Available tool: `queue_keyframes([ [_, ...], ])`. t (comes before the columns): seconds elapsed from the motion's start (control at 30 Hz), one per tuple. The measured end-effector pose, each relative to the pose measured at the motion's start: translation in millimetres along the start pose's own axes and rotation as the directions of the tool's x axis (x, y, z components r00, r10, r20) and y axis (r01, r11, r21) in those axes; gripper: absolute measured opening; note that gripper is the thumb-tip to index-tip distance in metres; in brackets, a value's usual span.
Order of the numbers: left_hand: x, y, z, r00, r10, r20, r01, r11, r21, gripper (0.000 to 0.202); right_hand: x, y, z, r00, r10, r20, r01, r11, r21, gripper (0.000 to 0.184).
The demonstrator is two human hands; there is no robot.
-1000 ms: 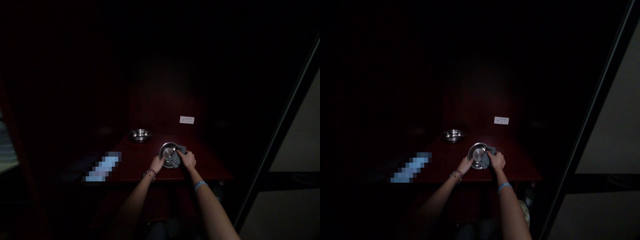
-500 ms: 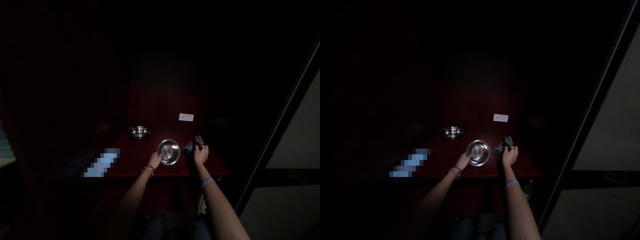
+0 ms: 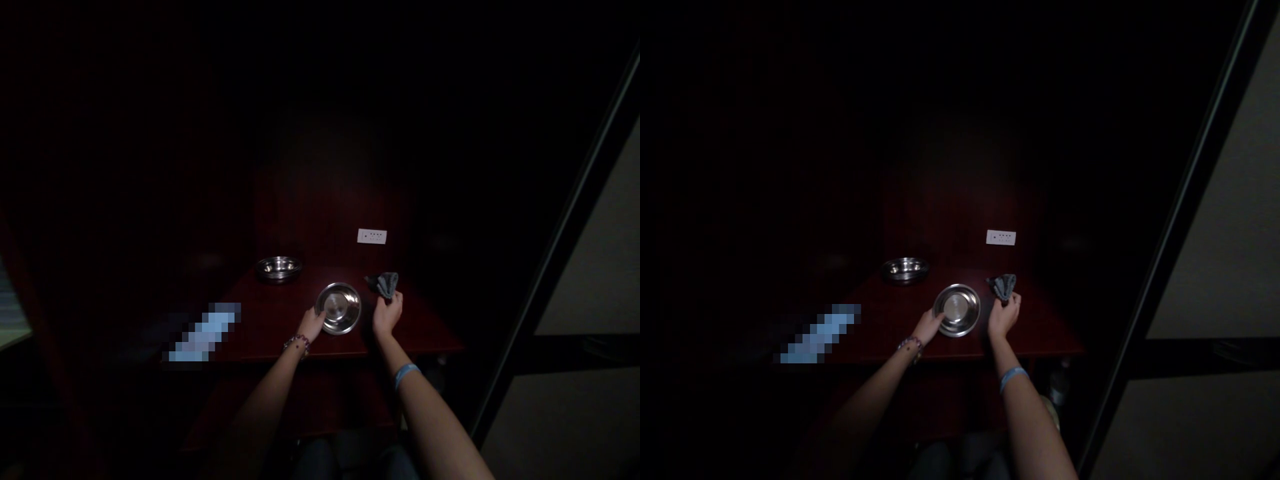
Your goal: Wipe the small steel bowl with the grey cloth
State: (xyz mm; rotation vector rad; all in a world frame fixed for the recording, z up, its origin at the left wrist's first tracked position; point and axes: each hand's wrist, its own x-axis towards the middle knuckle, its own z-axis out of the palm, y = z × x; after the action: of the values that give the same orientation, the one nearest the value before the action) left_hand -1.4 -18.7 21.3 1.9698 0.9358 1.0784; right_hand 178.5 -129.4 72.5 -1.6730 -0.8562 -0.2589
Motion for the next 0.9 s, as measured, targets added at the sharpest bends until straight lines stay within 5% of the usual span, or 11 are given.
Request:
queue_keyframes([
  [0.1,1,0,0.3,1.0,0.001,0.02,-0.001,1.0,-0.004,0.032,-11,-9,10,0.98,-0.186,-0.072,0.192,0.977,0.089,0.029],
  [0.17,2,0,0.7,1.0,-0.007,0.021,0.006,1.0,0.011,0.032,-17,-11,9,0.925,-0.377,0.054,0.376,0.926,0.031,0.032],
  [0.27,3,-1,1.8,1.0,-0.012,0.023,0.011,1.0,0.024,0.031,-23,-9,2,0.684,-0.61,0.401,0.688,0.721,-0.077,0.05],
  [0.37,4,-4,3.0,1.0,-0.007,0.008,0.007,0.999,0.038,0.031,-28,-4,-1,0.409,-0.655,0.636,0.877,0.476,-0.074,0.059],
  [0.47,4,-6,3.9,1.0,0.0,0.007,0.0,0.999,0.052,0.031,-31,-2,3,0.264,-0.644,0.718,0.936,0.351,-0.03,0.058],
  [0.9,6,-10,5.3,1.0,0.019,0.0,-0.019,0.999,0.034,0.034,-32,-3,6,0.306,-0.602,0.738,0.923,0.379,-0.074,0.061],
])
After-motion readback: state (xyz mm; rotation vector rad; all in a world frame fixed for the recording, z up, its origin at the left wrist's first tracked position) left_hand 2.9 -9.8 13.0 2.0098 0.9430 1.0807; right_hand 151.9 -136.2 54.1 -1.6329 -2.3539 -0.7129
